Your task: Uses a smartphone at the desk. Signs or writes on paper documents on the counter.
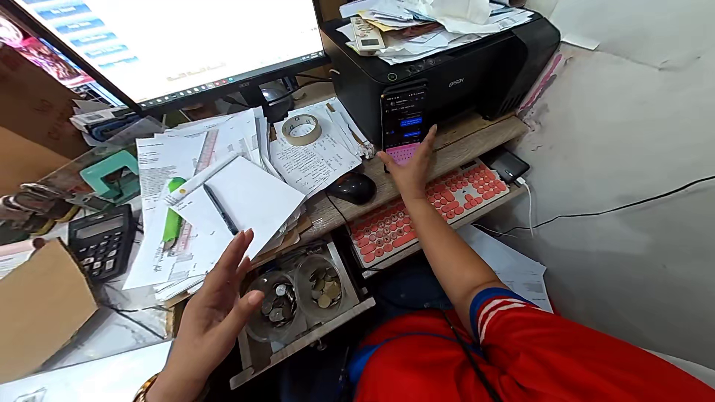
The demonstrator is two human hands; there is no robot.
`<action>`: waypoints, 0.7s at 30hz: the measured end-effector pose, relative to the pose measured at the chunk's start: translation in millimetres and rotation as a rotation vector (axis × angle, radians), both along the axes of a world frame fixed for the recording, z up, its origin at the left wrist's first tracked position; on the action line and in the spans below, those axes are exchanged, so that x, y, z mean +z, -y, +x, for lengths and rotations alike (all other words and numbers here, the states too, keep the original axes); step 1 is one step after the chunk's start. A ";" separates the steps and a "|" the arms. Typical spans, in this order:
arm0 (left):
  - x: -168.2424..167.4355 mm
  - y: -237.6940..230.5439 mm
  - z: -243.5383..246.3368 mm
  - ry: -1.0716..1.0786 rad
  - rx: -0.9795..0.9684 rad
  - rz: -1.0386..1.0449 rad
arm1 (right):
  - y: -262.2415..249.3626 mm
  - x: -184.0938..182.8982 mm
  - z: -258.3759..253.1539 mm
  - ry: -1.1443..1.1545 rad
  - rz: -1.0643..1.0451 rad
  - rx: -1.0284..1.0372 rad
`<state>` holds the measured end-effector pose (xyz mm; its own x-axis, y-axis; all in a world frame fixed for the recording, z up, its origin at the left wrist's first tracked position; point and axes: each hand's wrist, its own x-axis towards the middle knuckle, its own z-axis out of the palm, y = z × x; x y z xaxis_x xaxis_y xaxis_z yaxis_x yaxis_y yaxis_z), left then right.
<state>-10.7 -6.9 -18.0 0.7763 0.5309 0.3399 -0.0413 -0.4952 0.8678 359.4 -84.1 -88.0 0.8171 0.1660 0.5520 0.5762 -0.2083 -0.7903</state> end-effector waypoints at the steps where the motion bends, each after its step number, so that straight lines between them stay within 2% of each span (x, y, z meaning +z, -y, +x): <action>1: 2.5 0.1 -0.8 -0.021 0.050 0.043 | 3.7 1.6 4.0 0.028 0.015 0.006; 5: 4.3 -6.9 -6.8 -0.232 0.258 0.351 | 20.3 18.3 23.7 0.119 0.070 0.026; 9: -6.3 -17.0 -6.1 -0.407 0.331 0.575 | 24.3 40.3 40.3 0.158 0.069 0.049; 15: -13.1 -16.5 -5.8 -0.512 0.352 0.637 | 11.7 73.1 46.7 0.169 0.056 0.093; 21: -15.2 -17.6 -6.8 -0.537 0.375 0.650 | 1.0 87.0 44.4 0.135 0.017 0.097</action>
<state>-17.4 10.7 -33.2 0.7319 0.6104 0.3028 0.5481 -0.7914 0.2706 403.7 -85.1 -1.0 0.7160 0.2307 0.6589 0.6940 -0.1336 -0.7074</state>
